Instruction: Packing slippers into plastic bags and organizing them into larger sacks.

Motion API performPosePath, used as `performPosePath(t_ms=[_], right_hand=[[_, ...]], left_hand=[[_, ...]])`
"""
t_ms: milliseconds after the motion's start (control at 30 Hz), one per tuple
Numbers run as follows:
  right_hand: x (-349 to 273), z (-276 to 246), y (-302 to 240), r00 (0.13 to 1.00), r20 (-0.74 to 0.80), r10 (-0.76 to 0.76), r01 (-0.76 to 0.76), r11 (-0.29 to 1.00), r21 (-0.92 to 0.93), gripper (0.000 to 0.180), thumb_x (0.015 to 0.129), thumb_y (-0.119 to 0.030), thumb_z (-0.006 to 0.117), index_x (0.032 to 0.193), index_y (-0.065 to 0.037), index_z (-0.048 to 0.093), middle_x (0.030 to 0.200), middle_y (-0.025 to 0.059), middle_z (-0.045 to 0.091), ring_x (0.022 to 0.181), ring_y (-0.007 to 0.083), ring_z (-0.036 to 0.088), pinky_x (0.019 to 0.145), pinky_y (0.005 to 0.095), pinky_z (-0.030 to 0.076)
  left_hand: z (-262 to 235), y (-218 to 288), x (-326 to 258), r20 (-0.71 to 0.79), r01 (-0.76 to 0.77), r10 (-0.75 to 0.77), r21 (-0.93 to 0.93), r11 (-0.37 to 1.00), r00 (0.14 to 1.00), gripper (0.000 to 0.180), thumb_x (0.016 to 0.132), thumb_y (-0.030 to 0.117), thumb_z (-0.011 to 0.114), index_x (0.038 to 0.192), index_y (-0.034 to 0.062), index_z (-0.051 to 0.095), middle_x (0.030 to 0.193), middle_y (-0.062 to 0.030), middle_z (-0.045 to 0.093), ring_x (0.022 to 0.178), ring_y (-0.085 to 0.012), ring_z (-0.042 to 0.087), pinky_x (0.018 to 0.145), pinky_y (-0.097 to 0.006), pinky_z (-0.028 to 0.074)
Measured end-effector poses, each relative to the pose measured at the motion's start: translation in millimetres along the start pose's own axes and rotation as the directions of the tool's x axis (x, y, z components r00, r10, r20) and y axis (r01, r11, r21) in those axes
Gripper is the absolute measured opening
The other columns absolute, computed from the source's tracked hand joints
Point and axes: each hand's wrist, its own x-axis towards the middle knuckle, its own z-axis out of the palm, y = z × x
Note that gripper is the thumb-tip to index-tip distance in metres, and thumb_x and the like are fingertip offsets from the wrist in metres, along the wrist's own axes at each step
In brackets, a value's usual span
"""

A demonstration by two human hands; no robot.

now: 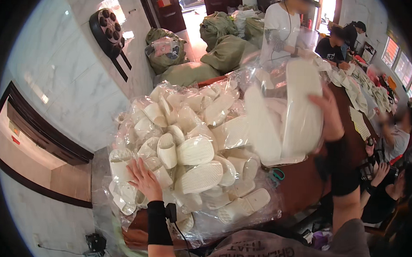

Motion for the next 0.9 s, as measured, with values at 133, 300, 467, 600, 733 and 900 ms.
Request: performPosePath(t_ms=[133,300,467,600,733,900], right_hand=[[86,11,27,0.962,0.070,-0.264,0.266,0.845,-0.464,0.048,0.080,-0.014,0.065,0.124,0.000,0.053,0.107,0.0111,0.063,0.096,0.0210,0.062,0.083,0.0313,0.049],[129,-13,190,0.967,0.246,-0.067,0.255,0.239,-0.937,0.030,0.074,-0.018,0.066,0.101,-0.005,0.061,0.089,0.0144,0.066,0.088,0.0328,0.062,0.078,0.0399,0.049],[68,-22,240,0.971,0.232,-0.062,0.236,0.413,-0.880,0.022,0.081,-0.015,0.063,0.101,-0.006,0.062,0.089,0.0150,0.065,0.081,0.0295,0.063,0.074,0.0379,0.049],[-16,3,202,0.994,0.002,-0.106,0.062,0.563,-0.824,0.017,0.086,-0.015,0.059,0.100,-0.006,0.062,0.085,0.0135,0.063,0.074,0.0265,0.059,0.068,0.0335,0.047],[-132,-48,232,0.977,0.065,0.202,-0.042,0.482,-0.875,0.019,0.087,-0.021,0.060,0.097,-0.005,0.062,0.085,0.0141,0.060,0.079,0.0291,0.060,0.069,0.0389,0.047],[-234,-57,279,0.921,-0.166,0.352,-0.279,0.299,-0.912,0.026,0.085,-0.026,0.061,0.101,-0.006,0.056,0.094,0.0147,0.061,0.087,0.0368,0.059,0.073,0.0442,0.048]], left_hand=[[-23,0,-13,0.069,0.003,0.007,-0.135,0.991,0.998,0.055,0.092,0.011,0.046,0.145,0.0191,0.033,0.153,-0.0073,0.025,0.144,-0.0362,0.012,0.107,-0.067,0.008],[-36,14,-15,0.084,-0.044,0.064,-0.223,0.974,0.994,0.056,0.091,0.016,0.051,0.145,0.0217,0.035,0.153,-0.0055,0.025,0.144,-0.0351,0.013,0.106,-0.067,0.012],[-63,22,-23,0.034,-0.089,0.098,-0.202,0.975,0.995,0.050,0.087,0.017,0.058,0.136,0.0152,0.047,0.149,-0.0116,0.033,0.139,-0.0398,0.023,0.107,-0.061,0.021],[-72,14,-98,0.060,-0.288,0.361,-0.488,0.824,0.931,0.036,0.083,0.011,0.060,0.119,0.0089,0.058,0.131,-0.0138,0.050,0.126,-0.0360,0.040,0.100,-0.052,0.033],[-43,55,-160,0.355,-0.115,0.707,-0.845,0.523,0.611,0.041,0.079,0.006,0.064,0.119,0.0083,0.058,0.124,-0.0143,0.053,0.118,-0.0329,0.047,0.095,-0.048,0.039],[-13,74,-193,0.457,-0.155,0.660,-0.741,0.654,0.596,0.060,0.075,0.005,0.070,0.131,0.0084,0.048,0.131,-0.0165,0.046,0.119,-0.0351,0.045,0.097,-0.042,0.040]])
